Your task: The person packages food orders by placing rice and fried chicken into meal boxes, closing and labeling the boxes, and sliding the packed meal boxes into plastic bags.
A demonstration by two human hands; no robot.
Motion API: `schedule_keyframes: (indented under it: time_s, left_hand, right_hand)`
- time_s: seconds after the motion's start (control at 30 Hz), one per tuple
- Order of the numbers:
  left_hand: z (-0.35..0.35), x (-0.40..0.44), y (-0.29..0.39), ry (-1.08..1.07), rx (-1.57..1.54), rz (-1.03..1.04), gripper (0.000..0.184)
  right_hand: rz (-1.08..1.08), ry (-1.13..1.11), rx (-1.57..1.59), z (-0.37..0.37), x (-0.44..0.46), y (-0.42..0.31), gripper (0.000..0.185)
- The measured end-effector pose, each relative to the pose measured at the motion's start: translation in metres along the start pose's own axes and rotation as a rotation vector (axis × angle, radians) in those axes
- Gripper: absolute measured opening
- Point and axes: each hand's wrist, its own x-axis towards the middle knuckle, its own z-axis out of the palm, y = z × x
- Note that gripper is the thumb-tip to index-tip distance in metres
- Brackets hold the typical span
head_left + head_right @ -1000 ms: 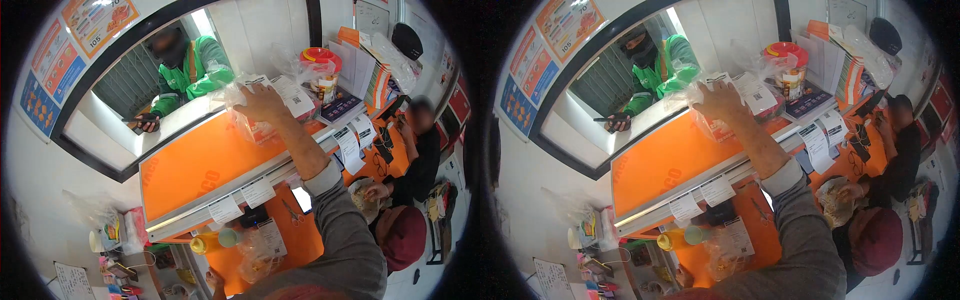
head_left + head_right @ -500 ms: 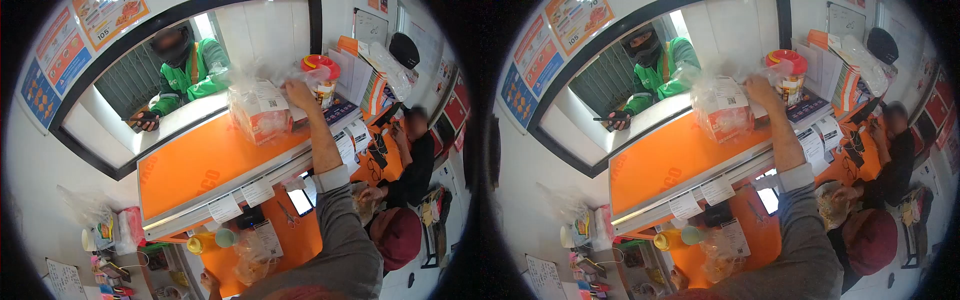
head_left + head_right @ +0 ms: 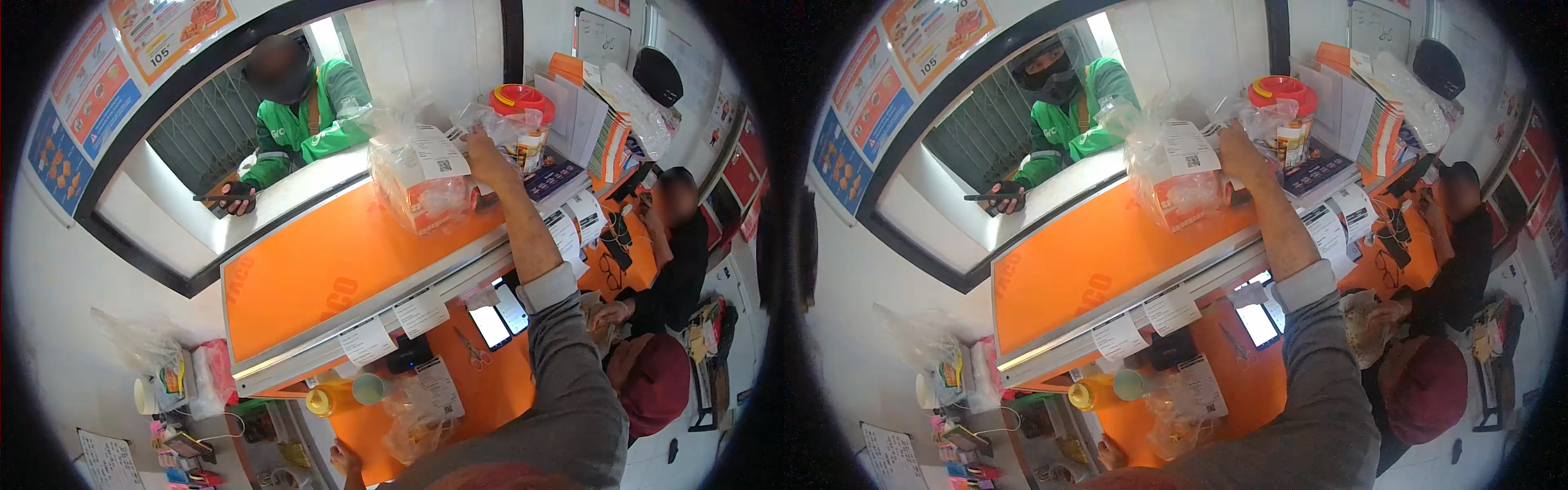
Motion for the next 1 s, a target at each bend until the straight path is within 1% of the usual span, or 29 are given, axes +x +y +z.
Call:
schedule_keyframes:
  time_s: [0.1, 0.13, 0.2, 0.27, 0.33, 0.37, 0.4, 0.5, 0.57, 0.6, 0.67, 0.7, 0.77, 0.8, 0.83, 0.87, 0.93, 1.0]
  left_hand:
    - [-0.011, -0.01, 0.017, 0.017, 0.011, -0.018, 0.065]
    - [-0.015, -0.012, 0.023, 0.027, 0.009, -0.017, 0.065]
    - [-0.007, -0.006, 0.012, -0.027, -0.001, -0.034, 0.066]
    - [-0.009, -0.002, 0.008, -0.043, 0.009, -0.047, 0.066]
    - [-0.013, -0.006, 0.015, -0.036, 0.033, -0.054, 0.066]
    - [-0.013, -0.004, 0.009, -0.077, -0.039, -0.024, 0.066]
    - [-0.014, -0.005, 0.009, -0.074, -0.036, -0.029, 0.066]
    - [-0.011, -0.004, 0.01, -0.077, -0.059, -0.03, 0.066]
    - [0.001, 0.005, -0.014, -0.109, -0.097, -0.01, 0.066]
    - [-0.001, 0.002, -0.015, -0.103, -0.068, -0.019, 0.065]
    - [-0.01, -0.001, 0.001, -0.093, -0.009, -0.037, 0.065]
    - [-0.017, -0.006, 0.009, -0.076, -0.067, -0.031, 0.065]
    - [0.004, 0.007, -0.008, -0.081, -0.059, -0.056, 0.065]
    - [0.002, 0.007, -0.011, -0.085, -0.054, -0.075, 0.065]
    - [0.001, 0.004, -0.015, -0.113, -0.076, -0.076, 0.064]
    - [-0.01, 0.001, -0.004, -0.14, -0.099, -0.083, 0.064]
    - [-0.01, -0.003, -0.003, -0.054, -0.076, -0.046, 0.063]
    - [-0.023, -0.006, 0.005, -0.103, -0.195, -0.065, 0.057]
  right_hand:
    - [-0.163, 0.143, 0.086, -0.007, -0.001, -0.005, 0.053]
    - [-0.212, 0.148, -0.071, -0.017, 0.003, -0.01, 0.05]
    - [-0.307, 0.159, -0.379, -0.047, 0.016, -0.023, 0.046]
    - [-0.155, 0.097, -0.735, -0.057, 0.027, -0.024, 0.037]
    - [-0.131, 0.012, -0.944, -0.07, 0.035, -0.024, 0.031]
    - [-0.188, -0.032, -0.978, -0.08, 0.042, -0.025, 0.028]
    - [-0.248, -0.071, -1.012, -0.092, 0.044, -0.03, 0.026]
    - [-0.156, 0.036, -1.01, -0.156, 0.025, -0.072, 0.025]
    - [-0.237, 0.265, -0.847, -0.19, 0.011, -0.097, 0.026]
    - [-0.275, 0.372, -0.759, -0.199, 0.007, -0.102, 0.026]
    - [-0.466, 0.456, -0.292, -0.213, 0.035, -0.09, 0.027]
    - [-0.555, 0.484, -0.052, -0.217, 0.049, -0.091, 0.027]
    - [-0.45, 0.47, 0.14, -0.219, 0.061, -0.113, 0.028]
    - [-0.399, 0.453, 0.238, -0.214, 0.067, -0.126, 0.029]
    - [-0.435, 0.706, 0.188, -0.188, 0.076, -0.143, 0.03]
    - [-0.352, 0.498, 0.269, -0.176, 0.07, -0.166, 0.039]
    - [-0.359, 0.573, 0.338, -0.098, 0.092, -0.183, 0.038]
    - [-0.174, 0.449, 0.379, -0.032, 0.072, -0.23, 0.036]
